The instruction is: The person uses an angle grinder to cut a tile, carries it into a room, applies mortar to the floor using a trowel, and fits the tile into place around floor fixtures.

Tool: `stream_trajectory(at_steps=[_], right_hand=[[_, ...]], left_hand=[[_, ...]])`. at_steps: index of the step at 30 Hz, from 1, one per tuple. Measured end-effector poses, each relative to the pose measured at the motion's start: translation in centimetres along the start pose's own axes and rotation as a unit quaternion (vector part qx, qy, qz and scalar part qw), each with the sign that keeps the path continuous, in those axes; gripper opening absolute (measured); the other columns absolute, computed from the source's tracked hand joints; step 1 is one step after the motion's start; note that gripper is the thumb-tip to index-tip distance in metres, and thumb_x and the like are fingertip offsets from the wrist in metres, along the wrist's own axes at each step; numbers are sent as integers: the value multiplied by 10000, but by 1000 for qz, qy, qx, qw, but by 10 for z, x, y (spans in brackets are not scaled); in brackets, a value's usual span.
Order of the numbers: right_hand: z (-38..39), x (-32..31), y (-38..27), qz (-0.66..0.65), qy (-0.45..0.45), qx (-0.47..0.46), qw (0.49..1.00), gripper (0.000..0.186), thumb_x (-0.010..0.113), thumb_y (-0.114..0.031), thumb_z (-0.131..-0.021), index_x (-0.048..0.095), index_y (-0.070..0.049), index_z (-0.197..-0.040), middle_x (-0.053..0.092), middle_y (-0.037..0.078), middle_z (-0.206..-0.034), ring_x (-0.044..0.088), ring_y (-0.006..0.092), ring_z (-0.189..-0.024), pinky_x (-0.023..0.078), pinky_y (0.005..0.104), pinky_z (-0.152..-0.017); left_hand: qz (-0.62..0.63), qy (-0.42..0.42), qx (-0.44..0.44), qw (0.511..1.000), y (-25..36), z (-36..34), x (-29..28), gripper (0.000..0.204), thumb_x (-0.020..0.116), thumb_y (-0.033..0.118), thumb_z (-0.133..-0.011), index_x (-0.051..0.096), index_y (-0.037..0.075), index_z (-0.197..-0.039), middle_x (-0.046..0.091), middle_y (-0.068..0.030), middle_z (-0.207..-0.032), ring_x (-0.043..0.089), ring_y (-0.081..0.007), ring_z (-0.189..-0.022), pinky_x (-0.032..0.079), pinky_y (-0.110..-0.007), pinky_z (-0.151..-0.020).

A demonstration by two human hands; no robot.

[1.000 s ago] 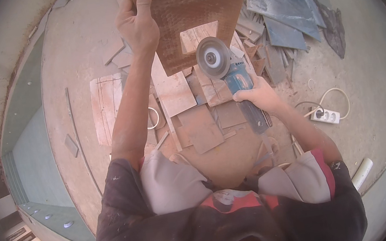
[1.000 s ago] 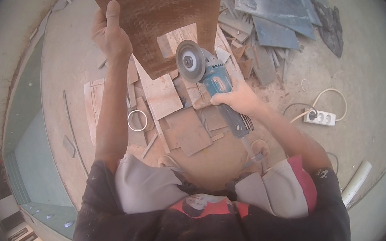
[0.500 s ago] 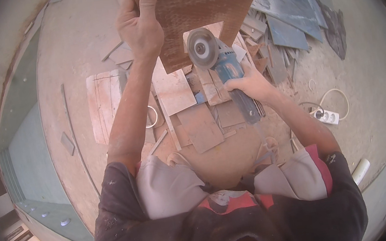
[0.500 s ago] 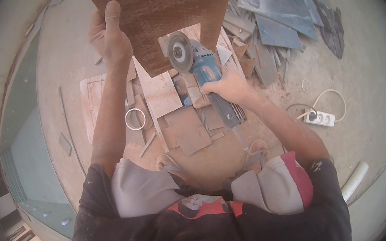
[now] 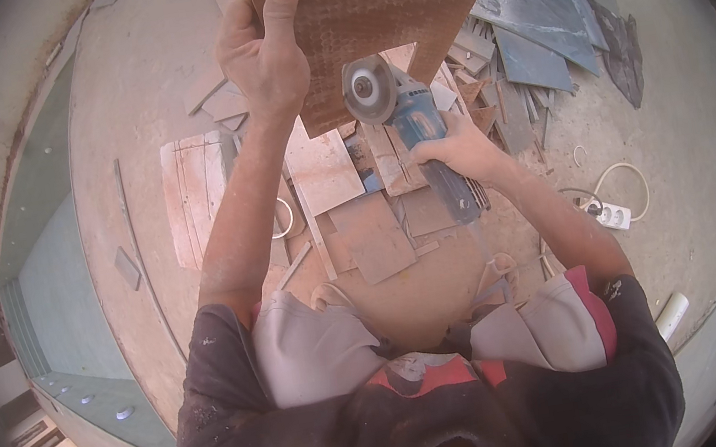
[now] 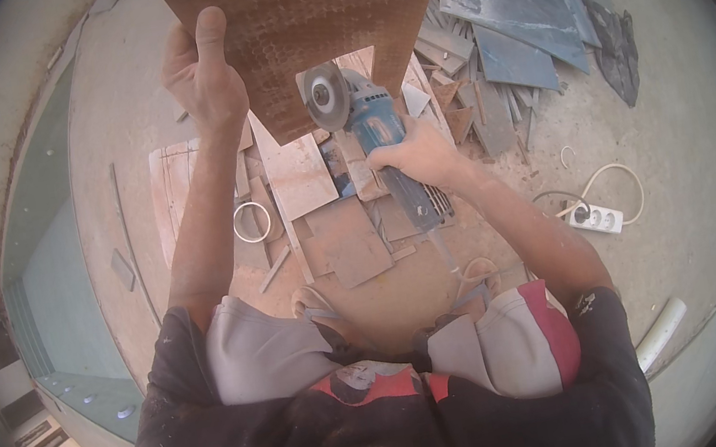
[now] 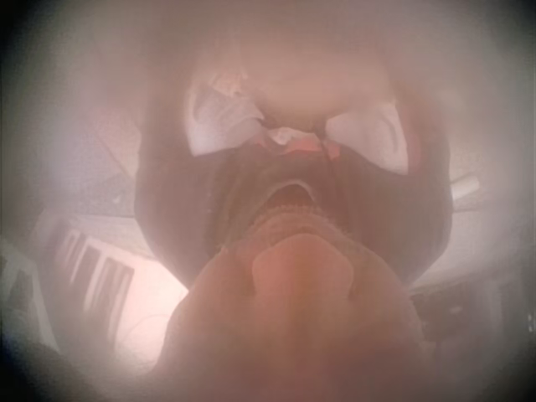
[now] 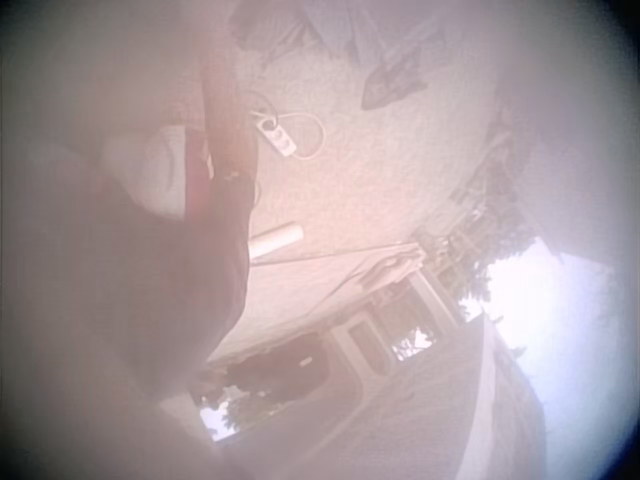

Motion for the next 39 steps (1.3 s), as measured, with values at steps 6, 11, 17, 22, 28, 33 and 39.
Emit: stream_trajectory(at_steps=[6,11,17,22,28,33,39], right_hand=[[5,0,-10,0,-8,12,1000,555,751,-261,-672,605,69,-1094,683,143,-881,657,210,-794,518,320,-745],[1,-1,-5,11,0,7,1000,556,746,-258,-677,600,60,-1109,677,141,-903,652,211,-793,519,322,-746],[0,1,-7,7,-12,8,1000,583,742,-261,-681,580,52,-1146,670,151,-944,655,216,-819,521,330,-755],[7,0,-20,42,-5,12,999,567,740,-249,-687,579,40,-1148,670,153,-957,658,222,-827,524,334,-762],[8,0,-23,40,6,-18,999,580,758,-262,-681,582,65,-1126,659,131,-923,645,196,-824,516,321,-766],[9,-2,-23,44,19,-12,999,578,752,-244,-687,575,74,-1136,658,139,-928,646,196,-816,520,321,-749],[2,-6,-8,33,26,-16,999,550,754,-219,-684,575,84,-1107,655,125,-924,639,184,-786,525,311,-715]], left_hand=[[11,-13,-3,1000,-2,2,2,269,663,262,-974,674,-4,-1007,686,-18,-907,572,-67,-839,432,-223,-749],[24,-2,2,1000,2,2,5,249,672,246,-969,663,-3,-971,665,-14,-849,552,-55,-793,432,-226,-699],[26,-21,-5,999,-1,6,6,267,657,243,-979,671,-13,-1051,699,-41,-958,595,-84,-886,448,-228,-799],[15,-21,-3,1000,1,6,4,267,659,238,-978,668,-18,-1052,700,-43,-960,597,-87,-891,450,-230,-803],[26,2,-13,1000,6,6,6,225,673,220,-969,659,-5,-981,675,-19,-881,564,-65,-814,438,-221,-722],[30,-4,-11,999,6,8,6,225,678,213,-965,657,-9,-991,678,-26,-901,570,-72,-834,445,-226,-742],[43,-5,-9,999,8,8,8,204,675,196,-967,649,-7,-963,656,-5,-869,541,-53,-805,432,-215,-713]])
Point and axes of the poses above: each hand's wrist, its own z-axis away from the middle knuckle, its own x-axis out of the palm, y = z × x, the point moved 8 cm from there along -z, towards the middle knuckle
